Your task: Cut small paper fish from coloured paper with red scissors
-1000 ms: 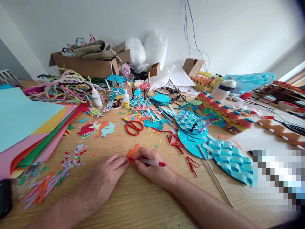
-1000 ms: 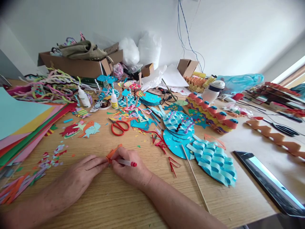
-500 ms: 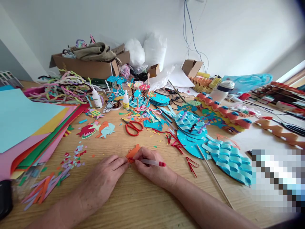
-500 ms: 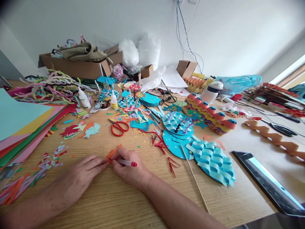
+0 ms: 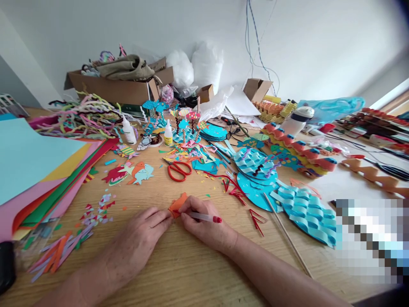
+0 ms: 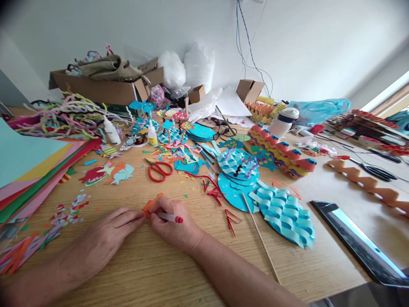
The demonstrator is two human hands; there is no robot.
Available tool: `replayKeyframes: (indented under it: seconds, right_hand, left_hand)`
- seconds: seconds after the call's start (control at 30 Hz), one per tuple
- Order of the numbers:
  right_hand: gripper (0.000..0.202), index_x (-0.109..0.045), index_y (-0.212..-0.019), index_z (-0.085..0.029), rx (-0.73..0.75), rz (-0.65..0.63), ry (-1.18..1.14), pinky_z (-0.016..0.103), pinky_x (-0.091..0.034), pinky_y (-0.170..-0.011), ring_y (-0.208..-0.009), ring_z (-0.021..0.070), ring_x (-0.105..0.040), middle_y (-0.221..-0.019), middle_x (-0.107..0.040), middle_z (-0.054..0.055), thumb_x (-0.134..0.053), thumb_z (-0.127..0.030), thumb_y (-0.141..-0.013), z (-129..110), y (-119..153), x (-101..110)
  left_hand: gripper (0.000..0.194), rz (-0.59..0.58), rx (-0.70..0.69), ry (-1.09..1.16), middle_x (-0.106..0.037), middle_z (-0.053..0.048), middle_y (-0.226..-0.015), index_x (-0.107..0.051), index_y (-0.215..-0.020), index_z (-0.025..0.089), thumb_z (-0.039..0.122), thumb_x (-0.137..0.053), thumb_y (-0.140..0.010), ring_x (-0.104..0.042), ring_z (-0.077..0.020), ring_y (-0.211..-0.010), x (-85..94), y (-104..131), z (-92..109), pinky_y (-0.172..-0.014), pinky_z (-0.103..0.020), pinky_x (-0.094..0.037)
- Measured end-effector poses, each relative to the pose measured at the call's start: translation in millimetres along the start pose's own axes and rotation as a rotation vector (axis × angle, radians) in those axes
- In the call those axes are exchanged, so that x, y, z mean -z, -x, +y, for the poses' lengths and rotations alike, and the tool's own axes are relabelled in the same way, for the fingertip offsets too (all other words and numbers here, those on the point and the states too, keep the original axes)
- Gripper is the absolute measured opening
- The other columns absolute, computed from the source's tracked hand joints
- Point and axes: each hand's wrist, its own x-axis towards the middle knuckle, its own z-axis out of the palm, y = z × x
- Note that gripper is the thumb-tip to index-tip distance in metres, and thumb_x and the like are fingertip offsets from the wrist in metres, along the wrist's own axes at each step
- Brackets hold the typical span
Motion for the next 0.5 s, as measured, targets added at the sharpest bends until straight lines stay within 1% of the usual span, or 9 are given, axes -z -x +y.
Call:
replayKeyframes:
  seconds: [0.23, 0.37, 0.5]
  right_hand:
    - [0.008, -0.052, -0.067, -0.018, 0.031, 0.008, -0.031, 0.015, -0.032, -0.043, -0.043, 0.0055, -0.04, -0.053, -0.049, -0.006, -0.05, -0.01, -0.068, 2.2, 1.0, 0.1]
    - [0.01, -0.052, -0.067, -0.018, 0.04, 0.008, -0.02, 0.015, -0.032, -0.044, -0.043, 0.0053, -0.04, -0.053, -0.049, -0.007, -0.05, -0.009, -0.068, 3.4, 1.5, 0.5]
    - [0.008, -0.052, -0.067, -0.018, 0.03, -0.009, -0.017, 0.015, -0.032, -0.044, -0.044, 0.0058, -0.04, -0.053, -0.05, -0.006, -0.05, -0.01, -0.068, 2.5, 1.4, 0.6]
  left_hand:
    - [0.046, -0.016, 0.025, -0.013, -0.064, -0.005, -0.106, -0.06, -0.109, 0.016, -0.001, -0.031, -0.079, -0.056, -0.0176, -0.094, 0.2, -1.5, -0.2, -0.082, -0.031, -0.051]
    - [0.044, -0.008, -0.007, -0.02, -0.065, -0.008, -0.105, -0.061, -0.108, 0.012, -0.001, -0.029, -0.08, -0.057, -0.0196, -0.093, 2.2, -1.6, 0.7, -0.08, -0.034, -0.052]
    - [0.043, 0.006, -0.025, -0.021, -0.065, -0.009, -0.103, -0.061, -0.106, 0.009, -0.002, -0.03, -0.079, -0.057, -0.0204, -0.092, 3.0, -1.9, 0.8, -0.079, -0.034, -0.053]
